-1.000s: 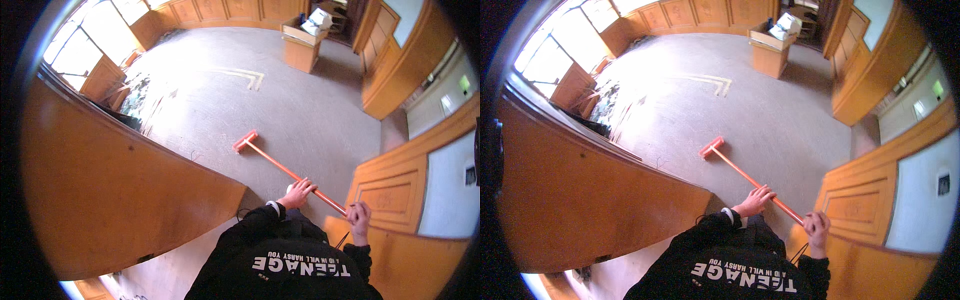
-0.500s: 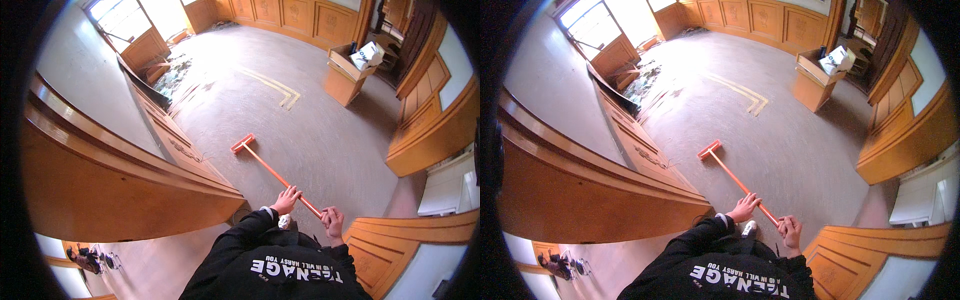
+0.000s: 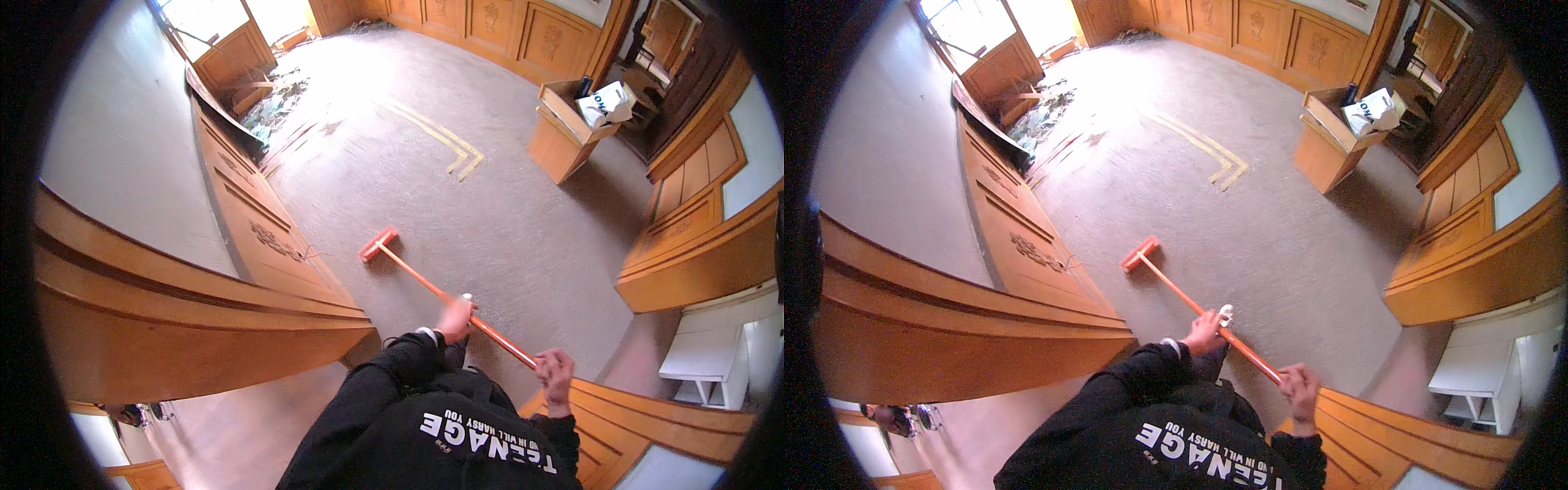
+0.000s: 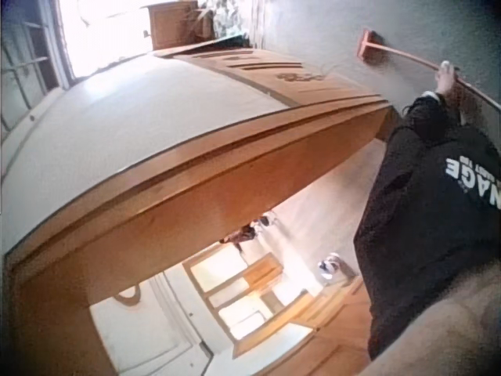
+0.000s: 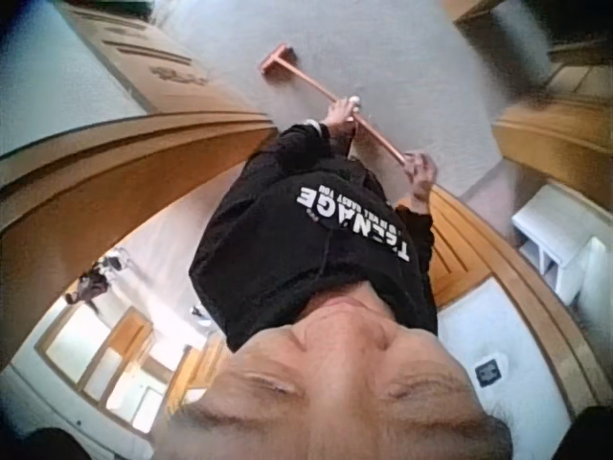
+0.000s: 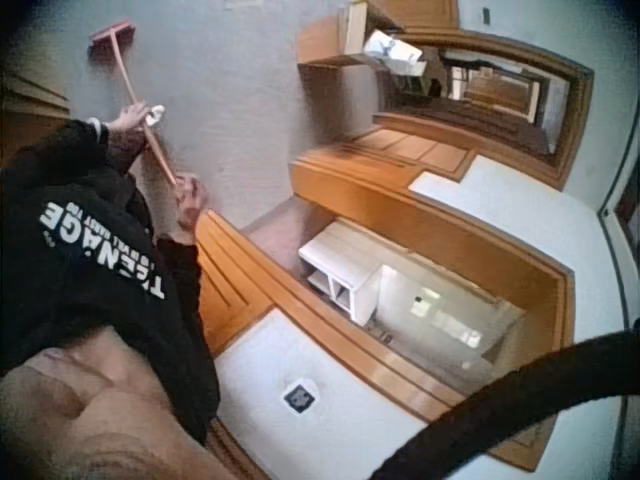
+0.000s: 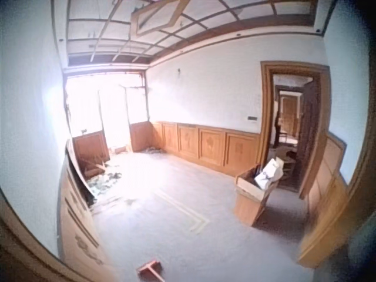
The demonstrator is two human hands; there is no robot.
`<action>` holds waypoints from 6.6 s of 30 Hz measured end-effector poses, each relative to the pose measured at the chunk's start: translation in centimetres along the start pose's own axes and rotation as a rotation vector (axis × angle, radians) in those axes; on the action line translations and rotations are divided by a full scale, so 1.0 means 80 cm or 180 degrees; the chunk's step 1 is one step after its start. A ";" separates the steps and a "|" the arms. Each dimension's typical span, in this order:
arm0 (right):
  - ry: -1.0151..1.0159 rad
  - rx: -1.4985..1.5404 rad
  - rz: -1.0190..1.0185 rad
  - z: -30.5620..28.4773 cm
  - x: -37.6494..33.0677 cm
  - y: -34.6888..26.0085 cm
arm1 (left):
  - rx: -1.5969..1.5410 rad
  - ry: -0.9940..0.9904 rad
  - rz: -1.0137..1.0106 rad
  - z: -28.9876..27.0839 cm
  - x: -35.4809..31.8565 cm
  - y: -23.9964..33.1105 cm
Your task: The person sweeps a large room with a red broom, moving debris and dust toward a central area. The person navigates around furniture, a bucket, and other people working in the room.
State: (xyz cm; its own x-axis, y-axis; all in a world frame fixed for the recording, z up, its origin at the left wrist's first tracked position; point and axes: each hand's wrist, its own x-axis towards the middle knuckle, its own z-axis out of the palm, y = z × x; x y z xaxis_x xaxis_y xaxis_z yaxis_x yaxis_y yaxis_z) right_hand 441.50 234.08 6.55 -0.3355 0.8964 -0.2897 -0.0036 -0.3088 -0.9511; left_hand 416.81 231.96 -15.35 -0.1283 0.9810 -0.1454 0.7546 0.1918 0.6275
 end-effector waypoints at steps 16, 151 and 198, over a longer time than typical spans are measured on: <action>-0.0314 -0.0043 -0.0698 -0.070 0.221 -0.167 | -0.0649 -0.0347 0.0845 -0.022 0.285 0.092; -0.3201 -0.0803 0.2593 0.843 1.414 -0.198 | -0.0701 0.1731 -0.1869 -0.726 1.012 -0.601; -0.3127 -0.1156 0.2276 0.984 1.439 -0.202 | -0.1245 0.1703 -0.2360 -0.777 0.897 -0.764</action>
State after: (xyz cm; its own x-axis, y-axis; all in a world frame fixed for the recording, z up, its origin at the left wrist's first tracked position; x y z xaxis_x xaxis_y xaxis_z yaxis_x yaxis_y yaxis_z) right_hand 328.76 317.24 -3.05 -0.7115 -0.0946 -0.6962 0.6722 -0.3804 -0.6352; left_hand 321.44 292.45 -16.57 -0.8278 0.4745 -0.2993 0.1130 0.6635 0.7396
